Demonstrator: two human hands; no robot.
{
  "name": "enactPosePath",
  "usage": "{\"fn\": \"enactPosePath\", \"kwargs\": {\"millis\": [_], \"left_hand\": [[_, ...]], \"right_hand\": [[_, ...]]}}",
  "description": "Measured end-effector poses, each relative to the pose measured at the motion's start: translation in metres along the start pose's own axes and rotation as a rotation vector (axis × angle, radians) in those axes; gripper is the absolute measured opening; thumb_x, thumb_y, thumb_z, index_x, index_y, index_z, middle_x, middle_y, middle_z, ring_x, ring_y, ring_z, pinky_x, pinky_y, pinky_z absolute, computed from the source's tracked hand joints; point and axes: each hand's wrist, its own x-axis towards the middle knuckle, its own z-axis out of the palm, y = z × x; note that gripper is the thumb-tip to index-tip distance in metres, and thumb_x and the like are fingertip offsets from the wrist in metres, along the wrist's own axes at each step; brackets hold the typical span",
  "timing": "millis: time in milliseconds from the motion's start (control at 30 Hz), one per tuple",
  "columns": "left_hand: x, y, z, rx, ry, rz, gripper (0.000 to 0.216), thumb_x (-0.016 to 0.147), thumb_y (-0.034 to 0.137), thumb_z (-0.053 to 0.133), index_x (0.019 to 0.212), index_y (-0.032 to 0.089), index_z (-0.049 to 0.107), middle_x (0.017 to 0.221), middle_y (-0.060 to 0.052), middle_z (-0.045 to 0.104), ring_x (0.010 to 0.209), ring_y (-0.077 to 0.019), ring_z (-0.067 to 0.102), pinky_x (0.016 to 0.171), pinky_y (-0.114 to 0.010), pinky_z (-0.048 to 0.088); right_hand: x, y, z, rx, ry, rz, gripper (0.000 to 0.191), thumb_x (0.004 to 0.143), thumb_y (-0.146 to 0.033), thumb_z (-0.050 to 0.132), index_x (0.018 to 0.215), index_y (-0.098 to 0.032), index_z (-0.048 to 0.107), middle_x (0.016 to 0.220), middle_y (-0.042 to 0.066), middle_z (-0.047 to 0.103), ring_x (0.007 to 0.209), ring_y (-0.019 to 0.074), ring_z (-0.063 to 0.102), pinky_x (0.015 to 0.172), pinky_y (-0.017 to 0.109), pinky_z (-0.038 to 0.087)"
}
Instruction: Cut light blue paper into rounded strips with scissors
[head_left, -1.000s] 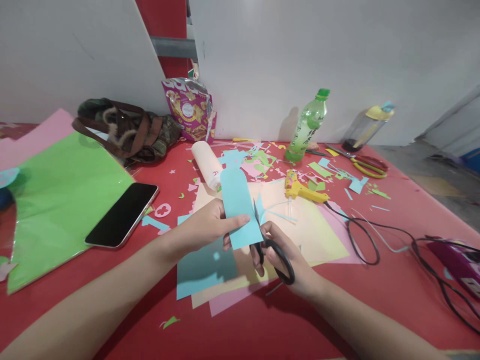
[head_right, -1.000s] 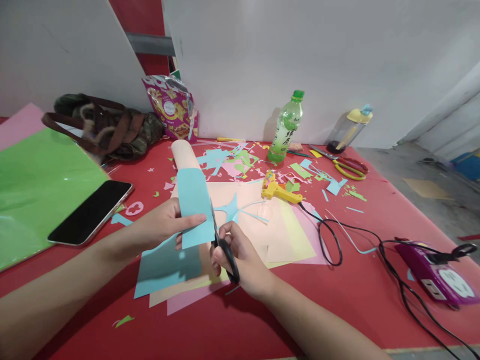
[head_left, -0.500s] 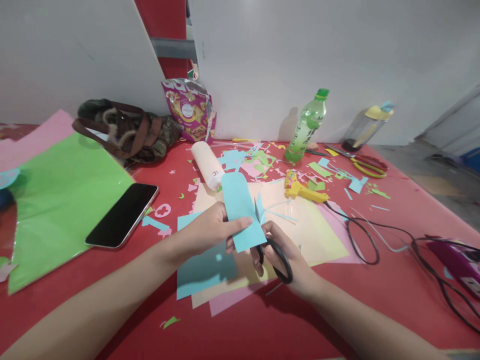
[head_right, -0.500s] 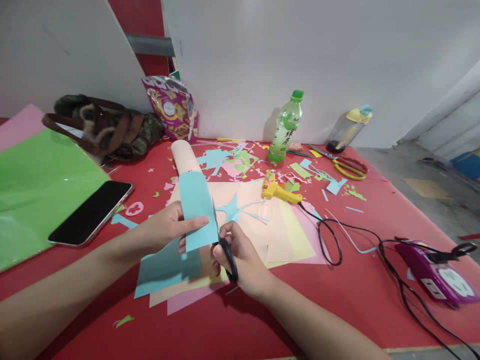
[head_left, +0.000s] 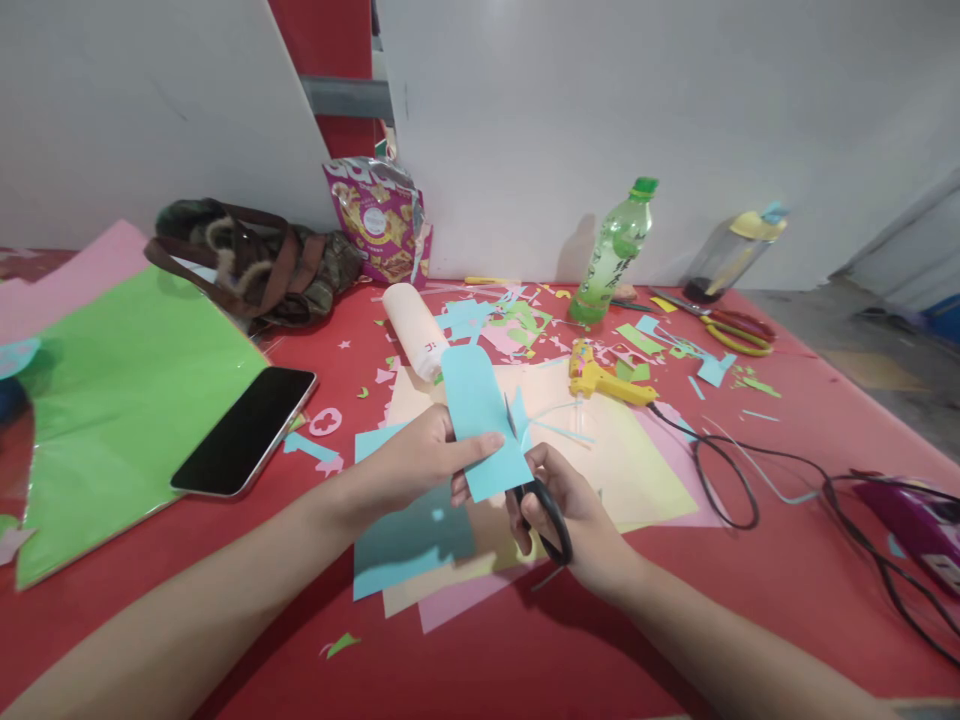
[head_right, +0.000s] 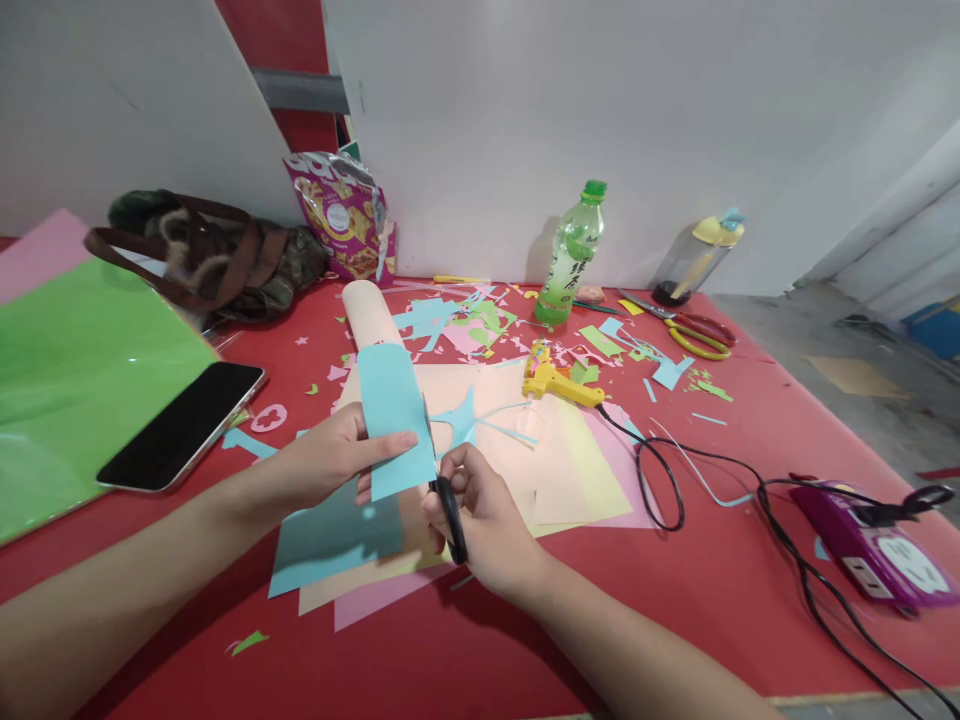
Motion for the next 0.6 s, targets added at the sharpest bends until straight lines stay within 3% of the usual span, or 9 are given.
{"fn": "enactPosePath", "kwargs": {"millis": [600], "left_hand": [[0.0000,-0.0018,-0.0021,-0.035,-0.014,-0.011,0.029,0.076,0.030,0.051,0.052,0.014,0.048,0.035,0.006,0.043,0.030,-0.0039,0.038,0.032,-0.015,0.029]], "right_hand": [[0.0006,-0.0078,0.0055,0.075,0.121,0.088,0.048,0.051,-0.047,0.070,0.065,-0.021,0.032,0.046,-0.011,0.047,0.032,0.0047,0.043,0.034,0.017,0.033]]}}
